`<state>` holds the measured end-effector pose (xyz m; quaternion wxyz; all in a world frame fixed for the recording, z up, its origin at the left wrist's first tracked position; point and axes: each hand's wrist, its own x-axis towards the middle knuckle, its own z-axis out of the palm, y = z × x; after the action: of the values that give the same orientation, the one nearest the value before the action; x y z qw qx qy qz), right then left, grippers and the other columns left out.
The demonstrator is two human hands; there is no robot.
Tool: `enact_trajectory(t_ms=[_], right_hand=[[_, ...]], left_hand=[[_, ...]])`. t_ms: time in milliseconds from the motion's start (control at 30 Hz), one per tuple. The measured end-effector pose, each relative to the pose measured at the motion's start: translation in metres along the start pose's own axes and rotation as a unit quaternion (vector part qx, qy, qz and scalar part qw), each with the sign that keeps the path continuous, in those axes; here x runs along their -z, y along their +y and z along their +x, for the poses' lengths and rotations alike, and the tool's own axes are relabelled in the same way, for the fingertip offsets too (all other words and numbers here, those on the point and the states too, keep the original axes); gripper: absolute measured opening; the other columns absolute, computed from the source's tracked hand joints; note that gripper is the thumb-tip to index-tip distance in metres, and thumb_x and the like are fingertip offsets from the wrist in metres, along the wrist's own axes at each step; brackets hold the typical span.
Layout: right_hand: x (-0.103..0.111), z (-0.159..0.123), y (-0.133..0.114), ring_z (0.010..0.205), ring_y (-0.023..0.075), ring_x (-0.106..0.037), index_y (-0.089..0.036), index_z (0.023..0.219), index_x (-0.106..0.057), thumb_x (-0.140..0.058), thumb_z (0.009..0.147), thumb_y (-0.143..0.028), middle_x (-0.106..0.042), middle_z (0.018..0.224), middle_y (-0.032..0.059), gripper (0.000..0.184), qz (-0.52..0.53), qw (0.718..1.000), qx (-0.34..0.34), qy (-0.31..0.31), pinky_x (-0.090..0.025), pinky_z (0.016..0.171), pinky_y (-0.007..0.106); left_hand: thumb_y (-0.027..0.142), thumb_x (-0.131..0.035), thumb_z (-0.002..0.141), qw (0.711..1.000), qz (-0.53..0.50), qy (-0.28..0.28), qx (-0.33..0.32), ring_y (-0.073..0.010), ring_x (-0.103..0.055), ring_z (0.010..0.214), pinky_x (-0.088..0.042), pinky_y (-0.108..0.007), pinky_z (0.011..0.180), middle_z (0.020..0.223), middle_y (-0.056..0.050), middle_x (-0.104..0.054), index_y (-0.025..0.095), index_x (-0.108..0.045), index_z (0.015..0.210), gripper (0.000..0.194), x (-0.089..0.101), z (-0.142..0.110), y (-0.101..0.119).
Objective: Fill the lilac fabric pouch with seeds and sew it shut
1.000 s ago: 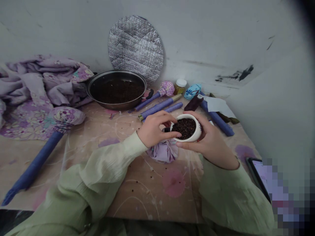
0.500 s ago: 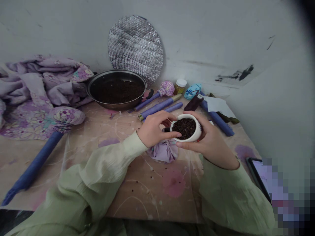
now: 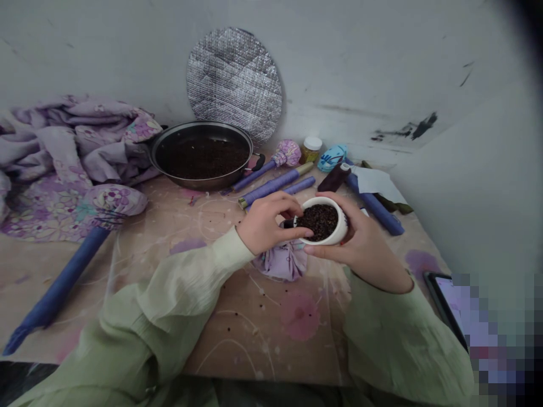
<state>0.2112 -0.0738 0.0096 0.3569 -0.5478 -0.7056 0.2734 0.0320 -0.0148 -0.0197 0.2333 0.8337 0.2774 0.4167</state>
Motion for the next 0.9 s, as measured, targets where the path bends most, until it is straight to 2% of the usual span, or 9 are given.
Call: enact_trajectory(t_ms=[467, 800, 900], right_hand=[[0.0009, 0.0, -0.0025, 0.1, 0.0252, -0.059, -0.023, 0.119, -0.049, -0.077, 0.058, -0.043, -0.059, 0.113, 0.008, 0.07, -0.012, 1.0, 0.003, 0.004, -0.048, 0.085, 0.039], [0.0008, -0.0004, 0.0002, 0.101, 0.025, -0.058, -0.023, 0.119, -0.048, -0.078, 0.056, -0.04, -0.058, 0.114, 0.0082, 0.072, -0.008, 1.0, -0.003, 0.001, -0.048, 0.086, 0.04], [0.0006, -0.0002, -0.0002, 0.101, 0.0248, -0.058, -0.023, 0.119, -0.048, -0.077, 0.057, -0.041, -0.058, 0.115, 0.008, 0.071, -0.005, 1.0, 0.001, 0.002, -0.048, 0.086, 0.04]], left_hand=[[0.034, -0.073, 0.068, 1.0, -0.001, 0.004, -0.01, -0.0134, -0.062, 0.082, -0.052, -0.024, 0.074, 0.087, -0.007, -0.066, 0.013, -0.064, 0.077, 0.026, -0.0001, -0.0003, -0.0004], [0.032, -0.074, 0.067, 1.0, -0.02, -0.002, 0.002, -0.0126, -0.061, 0.08, -0.052, -0.024, 0.073, 0.085, -0.006, -0.064, 0.013, -0.061, 0.07, 0.024, -0.0003, 0.0009, 0.0013], [0.031, -0.074, 0.067, 0.999, -0.04, -0.004, 0.014, -0.0115, -0.06, 0.077, -0.053, -0.023, 0.071, 0.083, -0.005, -0.063, 0.013, -0.06, 0.075, 0.025, -0.0007, 0.0004, 0.0013]])
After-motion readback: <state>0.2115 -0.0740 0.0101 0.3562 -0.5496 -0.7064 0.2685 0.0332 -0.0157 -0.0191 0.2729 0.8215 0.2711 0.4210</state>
